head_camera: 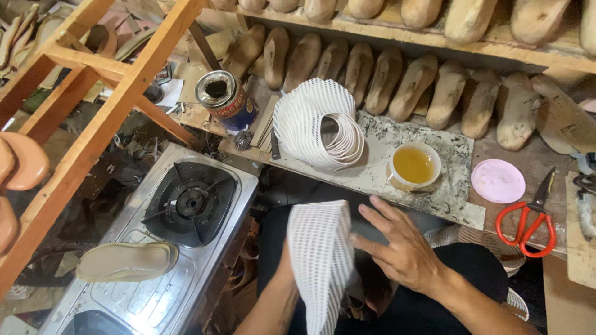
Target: The person holds a white mesh shoe upper on their lap, dips a finger into a cup of yellow adhesive, spreads it on a small wooden strap piece, and presses the strap against the edge of the upper. They repeat the gluing and pressing on other strap positions and set the finished upper aside with others.
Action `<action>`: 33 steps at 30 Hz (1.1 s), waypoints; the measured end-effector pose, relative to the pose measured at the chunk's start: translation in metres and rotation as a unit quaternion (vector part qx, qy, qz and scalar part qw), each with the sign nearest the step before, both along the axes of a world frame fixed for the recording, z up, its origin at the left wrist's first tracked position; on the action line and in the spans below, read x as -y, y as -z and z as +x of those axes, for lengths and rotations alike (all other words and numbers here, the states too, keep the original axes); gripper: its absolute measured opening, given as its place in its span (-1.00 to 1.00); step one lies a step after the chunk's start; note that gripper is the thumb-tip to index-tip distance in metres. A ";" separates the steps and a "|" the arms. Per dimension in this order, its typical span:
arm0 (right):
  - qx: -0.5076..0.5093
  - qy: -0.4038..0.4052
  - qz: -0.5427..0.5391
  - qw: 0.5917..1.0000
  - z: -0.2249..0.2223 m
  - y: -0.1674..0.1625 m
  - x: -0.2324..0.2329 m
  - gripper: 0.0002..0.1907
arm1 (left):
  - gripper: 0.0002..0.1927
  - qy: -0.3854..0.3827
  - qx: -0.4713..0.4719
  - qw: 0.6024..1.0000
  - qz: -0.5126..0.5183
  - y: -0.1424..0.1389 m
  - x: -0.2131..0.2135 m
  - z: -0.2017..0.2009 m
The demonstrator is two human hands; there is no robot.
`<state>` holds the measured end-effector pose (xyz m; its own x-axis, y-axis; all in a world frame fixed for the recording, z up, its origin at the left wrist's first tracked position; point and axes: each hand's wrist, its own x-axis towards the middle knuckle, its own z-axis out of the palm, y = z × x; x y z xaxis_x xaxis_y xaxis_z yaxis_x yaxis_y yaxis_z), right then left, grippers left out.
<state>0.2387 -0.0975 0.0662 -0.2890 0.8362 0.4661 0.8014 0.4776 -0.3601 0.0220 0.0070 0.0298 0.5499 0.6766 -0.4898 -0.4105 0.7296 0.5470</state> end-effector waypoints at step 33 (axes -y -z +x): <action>-0.036 0.021 0.005 0.999 -0.013 -0.011 0.003 -0.48 | -0.87 0.021 0.111 0.993 0.035 0.023 0.002 0.012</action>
<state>0.2259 -0.1001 0.0773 -0.2200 0.8417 0.4931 0.7926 0.4489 -0.4127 0.0342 0.0053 0.0069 0.6674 0.6789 -0.3062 -0.4963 0.7120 0.4968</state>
